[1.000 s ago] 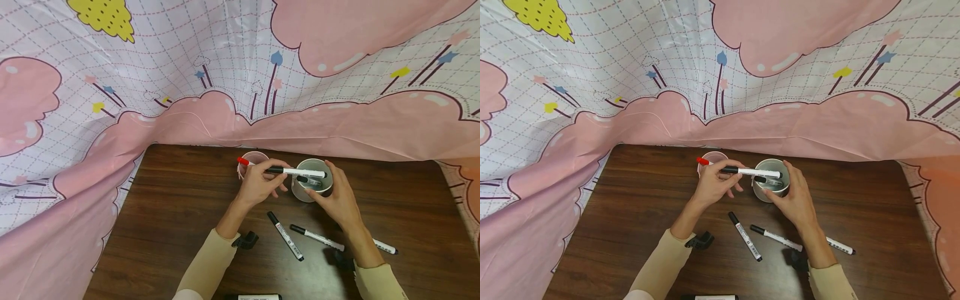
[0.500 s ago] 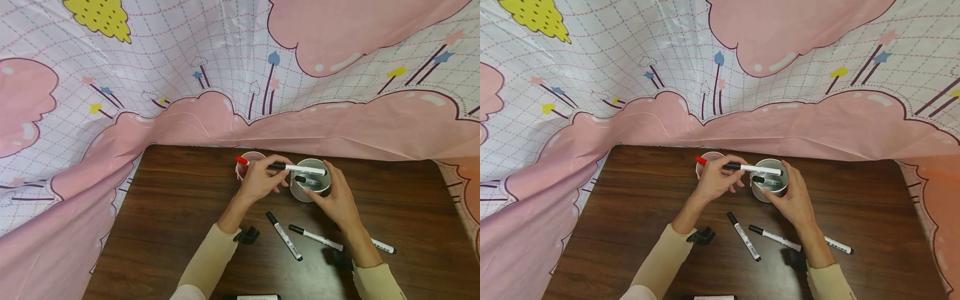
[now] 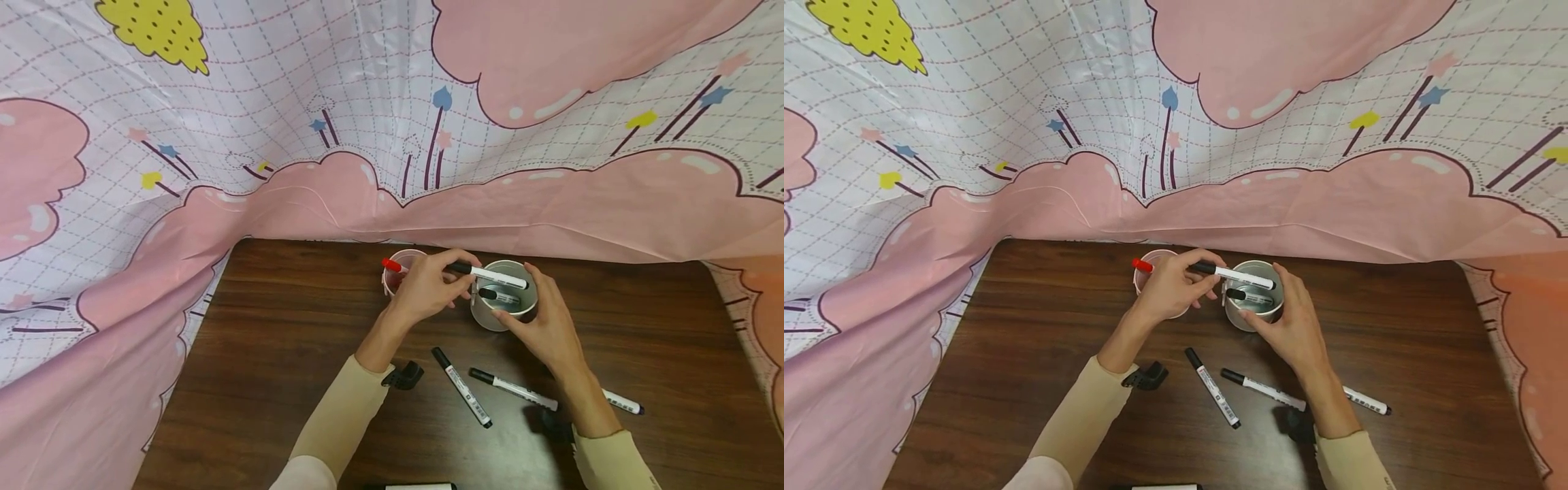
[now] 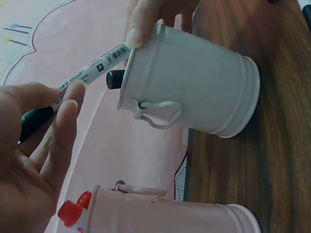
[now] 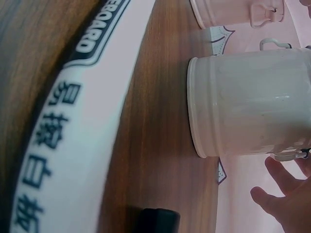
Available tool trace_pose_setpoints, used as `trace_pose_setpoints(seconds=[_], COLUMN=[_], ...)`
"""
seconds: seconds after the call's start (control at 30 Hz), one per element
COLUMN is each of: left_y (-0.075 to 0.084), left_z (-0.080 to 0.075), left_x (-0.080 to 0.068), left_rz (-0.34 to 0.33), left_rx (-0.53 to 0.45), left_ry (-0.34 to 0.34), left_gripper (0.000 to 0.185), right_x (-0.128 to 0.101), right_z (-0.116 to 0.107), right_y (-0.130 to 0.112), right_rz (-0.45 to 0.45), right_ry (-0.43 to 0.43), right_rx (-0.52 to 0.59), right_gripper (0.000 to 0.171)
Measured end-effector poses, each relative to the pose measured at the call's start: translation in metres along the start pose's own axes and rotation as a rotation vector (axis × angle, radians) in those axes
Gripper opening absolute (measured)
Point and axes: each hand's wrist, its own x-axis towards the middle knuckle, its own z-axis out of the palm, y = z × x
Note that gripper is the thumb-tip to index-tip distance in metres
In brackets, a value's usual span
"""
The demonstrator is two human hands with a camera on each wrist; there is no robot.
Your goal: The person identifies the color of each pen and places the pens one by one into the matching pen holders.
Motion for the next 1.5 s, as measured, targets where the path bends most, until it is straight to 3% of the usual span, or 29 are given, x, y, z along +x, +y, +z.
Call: trace_pose_setpoints(seconds=[0.17, 0.27, 0.37, 0.47, 0.63, 1.0, 1.17, 1.5], left_y=[0.000, -0.003, -0.005, -0.006, -0.004, -0.004, -0.002, 0.002], left_z=[0.001, 0.002, 0.003, 0.004, 0.004, 0.002, 0.001, 0.004], left_x=[0.001, 0.002, 0.003, 0.003, 0.003, 0.001, -0.011, -0.035], left_rz=[0.035, 0.095, 0.136, 0.144, 0.154, 0.202, 0.251, 0.368], left_rx=[0.032, 0.166, 0.321, 0.388, 0.396, 0.343, 0.330, 0.273], left_ry=[-0.016, -0.030, -0.037, -0.040, -0.030, -0.007, 0.012, -0.013], left_gripper=[0.022, 0.027, 0.044, 0.068, 0.085, 0.083, 0.079, 0.085], right_x=[0.001, 0.001, 0.001, 0.001, 0.001, 0.000, -0.001, -0.003], right_z=[0.000, 0.001, 0.001, 0.001, 0.000, 0.001, 0.001, 0.001], right_y=[0.002, 0.002, 0.002, 0.002, 0.001, 0.000, 0.000, -0.001], right_rz=[-0.008, -0.014, -0.016, -0.016, -0.015, -0.006, -0.001, 0.006], right_ry=[0.000, 0.001, -0.002, -0.007, -0.007, -0.012, -0.011, -0.015], right_rx=[-0.005, -0.005, -0.002, -0.003, -0.004, 0.005, 0.005, 0.018], right_gripper=[0.097, 0.097, 0.097, 0.097, 0.096, 0.096, 0.096, 0.097])
